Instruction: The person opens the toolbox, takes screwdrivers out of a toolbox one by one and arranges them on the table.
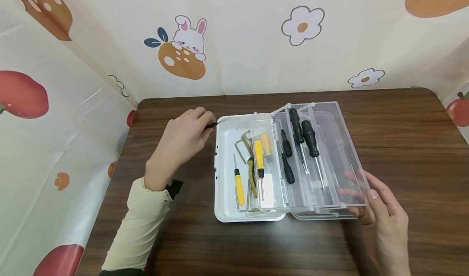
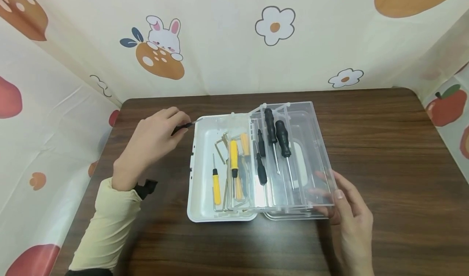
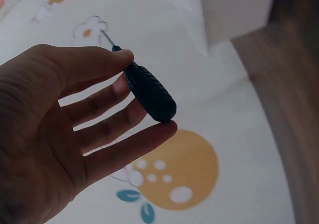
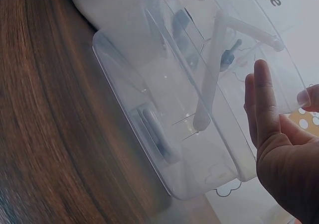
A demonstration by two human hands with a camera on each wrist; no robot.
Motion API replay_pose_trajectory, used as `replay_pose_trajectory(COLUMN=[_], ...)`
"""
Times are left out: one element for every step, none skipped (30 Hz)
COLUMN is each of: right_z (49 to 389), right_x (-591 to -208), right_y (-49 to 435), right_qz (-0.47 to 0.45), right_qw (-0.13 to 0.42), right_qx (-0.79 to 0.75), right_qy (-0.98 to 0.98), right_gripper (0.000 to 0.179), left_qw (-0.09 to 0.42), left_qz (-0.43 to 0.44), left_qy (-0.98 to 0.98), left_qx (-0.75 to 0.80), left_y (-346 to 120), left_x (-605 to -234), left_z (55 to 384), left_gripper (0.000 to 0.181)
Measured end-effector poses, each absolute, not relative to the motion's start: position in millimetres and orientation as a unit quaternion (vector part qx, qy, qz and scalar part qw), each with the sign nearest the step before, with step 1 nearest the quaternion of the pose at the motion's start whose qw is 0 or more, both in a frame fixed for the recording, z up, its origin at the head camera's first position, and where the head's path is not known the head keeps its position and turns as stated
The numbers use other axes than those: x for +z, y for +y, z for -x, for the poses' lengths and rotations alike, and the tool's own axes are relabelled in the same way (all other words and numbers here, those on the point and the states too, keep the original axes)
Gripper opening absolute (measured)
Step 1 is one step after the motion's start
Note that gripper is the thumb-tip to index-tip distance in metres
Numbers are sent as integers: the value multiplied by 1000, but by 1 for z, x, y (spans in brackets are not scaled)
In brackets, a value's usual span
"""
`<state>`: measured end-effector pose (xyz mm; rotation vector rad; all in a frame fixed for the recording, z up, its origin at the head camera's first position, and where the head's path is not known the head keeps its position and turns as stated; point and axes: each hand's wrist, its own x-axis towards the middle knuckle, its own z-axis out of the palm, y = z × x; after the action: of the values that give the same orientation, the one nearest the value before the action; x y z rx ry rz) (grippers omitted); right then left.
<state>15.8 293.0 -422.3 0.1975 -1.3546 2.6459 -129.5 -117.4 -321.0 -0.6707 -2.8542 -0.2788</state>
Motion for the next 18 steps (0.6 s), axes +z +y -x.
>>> replay_pose_trajectory(right_z=[-16,-16,-15,-15,-15,-15,-16,-16,-16,-16,-16,-16,-16,-16,-16,-16,-16,-16], right_x=[-422,-422,-422,-422,-422,-422,-422,-422,-422,-421,-421,-421,-421,-421,-421,-421,-421,-421], right_y=[293,293,293,292,292,292,292,292,292,291,291,291,291,291,292,292,292,292], right_qz=[-64,-66,-68,-69,-70,-70,-71,-70,-69,-67,-66,-65,-64,-63,-63,-62,-61,-59], right_qw=[82,82,81,81,81,81,81,81,82,83,84,84,85,85,84,85,85,86], right_qx=[885,886,887,887,887,888,889,889,889,889,889,889,889,889,890,889,889,889], right_qy=[-454,-453,-450,-449,-449,-448,-446,-446,-445,-446,-446,-445,-446,-445,-445,-445,-445,-446], right_gripper=[46,46,46,46,46,46,46,46,46,45,45,45,45,45,45,45,45,45], left_qw=[98,98,96,94,91,87,80,72,63,53,42,30,19,8,-1,-9,-18,-25], left_qz=[221,216,210,204,198,192,184,178,172,166,161,157,152,148,144,142,139,136], left_qy=[-966,-967,-969,-970,-972,-973,-975,-977,-979,-981,-982,-984,-985,-986,-987,-988,-988,-988], left_qx=[-93,-92,-91,-90,-90,-90,-90,-89,-88,-85,-83,-81,-78,-75,-71,-66,-65,-64], left_y=[-121,-125,-129,-133,-137,-140,-144,-147,-150,-153,-156,-158,-160,-163,-165,-167,-169,-171], left_x=[-323,-326,-329,-332,-335,-338,-341,-344,-348,-351,-355,-359,-362,-366,-369,-373,-376,-379], left_z=[129,129,128,128,127,127,127,127,128,128,128,129,129,129,130,130,130,131], left_gripper=[11,10,9,9,9,9,8,9,9,9,10,11,11,11,11,11,11,11])
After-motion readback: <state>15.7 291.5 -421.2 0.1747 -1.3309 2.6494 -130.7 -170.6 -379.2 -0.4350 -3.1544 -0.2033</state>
